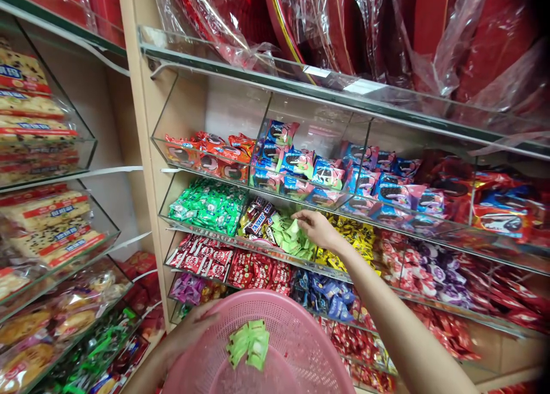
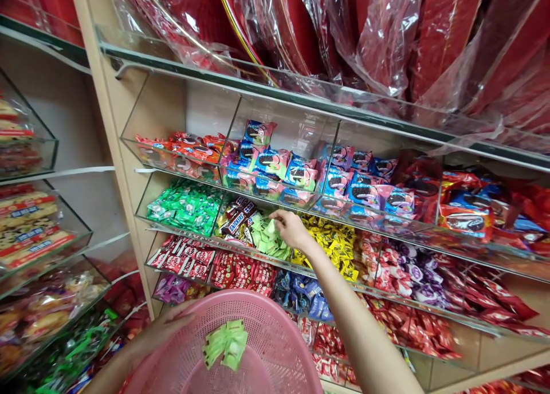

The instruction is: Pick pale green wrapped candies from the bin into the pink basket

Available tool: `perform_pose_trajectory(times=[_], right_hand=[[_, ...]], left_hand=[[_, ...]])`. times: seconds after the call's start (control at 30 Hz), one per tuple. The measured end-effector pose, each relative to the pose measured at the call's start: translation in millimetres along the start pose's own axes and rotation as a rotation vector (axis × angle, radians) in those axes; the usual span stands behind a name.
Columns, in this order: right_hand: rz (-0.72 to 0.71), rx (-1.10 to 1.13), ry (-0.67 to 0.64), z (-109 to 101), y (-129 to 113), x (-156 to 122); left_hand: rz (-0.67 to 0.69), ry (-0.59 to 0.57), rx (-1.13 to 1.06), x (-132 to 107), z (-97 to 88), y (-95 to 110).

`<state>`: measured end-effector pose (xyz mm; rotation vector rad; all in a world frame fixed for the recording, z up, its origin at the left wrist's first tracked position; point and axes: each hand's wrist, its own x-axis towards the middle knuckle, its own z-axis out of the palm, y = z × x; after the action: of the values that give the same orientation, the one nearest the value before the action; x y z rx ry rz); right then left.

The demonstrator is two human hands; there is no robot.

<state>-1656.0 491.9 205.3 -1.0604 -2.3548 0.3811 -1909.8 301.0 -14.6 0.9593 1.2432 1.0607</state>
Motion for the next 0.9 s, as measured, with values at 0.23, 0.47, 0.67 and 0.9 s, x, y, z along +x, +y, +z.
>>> perform_pose_trajectory(times=[0.23, 0.47, 0.67, 0.9], right_hand=[[-0.109, -0.187, -0.248, 7, -4, 16], [0.116, -0.476, 0.004, 13, -21, 5], [0.33, -0.671, -0.108, 22, -47, -12], [0.349, -0.657, -0.175, 33, -43, -7]], left_hand=[[-0.003, -0.058, -0.077, -3, 4.2, 13], [-0.015, 0.004, -0.092, 3, -1.2, 1], [0.005, -0.04, -0.012, 9, -4.2, -6], [0.004, -0.003, -0.054, 6, -4.4, -8]])
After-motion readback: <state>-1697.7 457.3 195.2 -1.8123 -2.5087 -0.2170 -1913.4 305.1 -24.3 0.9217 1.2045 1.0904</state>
